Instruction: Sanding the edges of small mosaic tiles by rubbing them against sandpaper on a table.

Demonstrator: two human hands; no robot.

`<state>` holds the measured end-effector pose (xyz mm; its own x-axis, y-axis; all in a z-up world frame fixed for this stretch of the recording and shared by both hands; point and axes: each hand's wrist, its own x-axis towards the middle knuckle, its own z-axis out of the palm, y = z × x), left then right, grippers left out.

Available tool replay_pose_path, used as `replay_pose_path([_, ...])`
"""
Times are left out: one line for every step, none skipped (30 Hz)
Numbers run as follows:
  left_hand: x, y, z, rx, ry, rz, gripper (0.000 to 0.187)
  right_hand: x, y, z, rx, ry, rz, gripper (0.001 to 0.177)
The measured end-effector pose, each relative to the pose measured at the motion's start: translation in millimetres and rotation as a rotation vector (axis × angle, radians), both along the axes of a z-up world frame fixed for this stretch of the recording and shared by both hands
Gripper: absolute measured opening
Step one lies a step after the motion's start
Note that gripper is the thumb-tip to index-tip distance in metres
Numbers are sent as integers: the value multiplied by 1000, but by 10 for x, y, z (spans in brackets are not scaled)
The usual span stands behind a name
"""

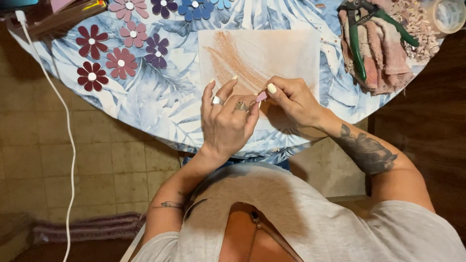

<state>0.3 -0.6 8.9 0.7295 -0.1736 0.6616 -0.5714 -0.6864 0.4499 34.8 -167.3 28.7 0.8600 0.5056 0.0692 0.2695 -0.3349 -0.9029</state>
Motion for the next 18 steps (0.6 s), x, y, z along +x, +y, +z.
replay_pose_path([-7, -9, 1, 0, 0, 0, 8, -15, 28, 36, 0, 0, 0, 28])
replay_pose_path([-16, -19, 4, 0, -4, 17, 6, -30, 56, 75, 6, 6, -8, 24])
replay_pose_path([-20, -31, 8, 0, -11, 34, 5, -43, 81, 116, 11, 11, -16, 21])
replay_pose_path([-22, -41, 8, -1, -12, 33, 5, -54, 87, 108, 10, 9, -16, 21])
replay_pose_path([-28, -50, 8, -4, -14, 36, 5, -68, 94, 99, 23, 11, -29, 20])
replay_pose_path([-35, -59, 9, -6, -15, 39, 5, -83, 101, 89, 37, 13, -42, 19])
replay_pose_path([-46, -64, 7, -6, -16, 41, 5, -87, 99, 77, 37, 13, -41, 19])
replay_pose_path([-57, -69, 6, -11, -13, 39, 4, -91, 98, 65, 60, 41, -50, 19])
replay_pose_path([-66, -73, 7, -15, -11, 38, 4, -92, 98, 55, 84, 69, -57, 19])
replay_pose_path([-70, -68, 18, -15, -12, 40, 4, -84, 71, 14, 85, 68, -55, 19])
replay_pose_path([-75, -65, 27, -27, -15, 32, 3, -76, 42, -27, 109, 107, -43, 20])
replay_pose_path([-81, -61, 35, -39, -19, 24, 3, -69, 15, -69, 132, 147, -30, 20])
replay_pose_path([-83, -56, 49, -40, -19, 27, 3, -68, 14, -78, 132, 147, -27, 20])
replay_pose_path([-85, -51, 62, -43, -13, 23, 3, -67, 14, -87, 138, 159, -15, 21])
replay_pose_path([-88, -46, 74, -47, -6, 18, 3, -69, 12, -96, 145, 171, -4, 23])
replay_pose_path([-92, -45, 65, -47, -6, 19, 3, -74, 27, -64, 144, 171, -3, 23])
replay_pose_path([-92, -44, 58, -44, 1, 14, 2, -78, 41, -31, 145, 171, 4, 22])
replay_pose_path([-93, -43, 51, -41, 8, 8, 2, -82, 54, 3, 146, 171, 11, 22])
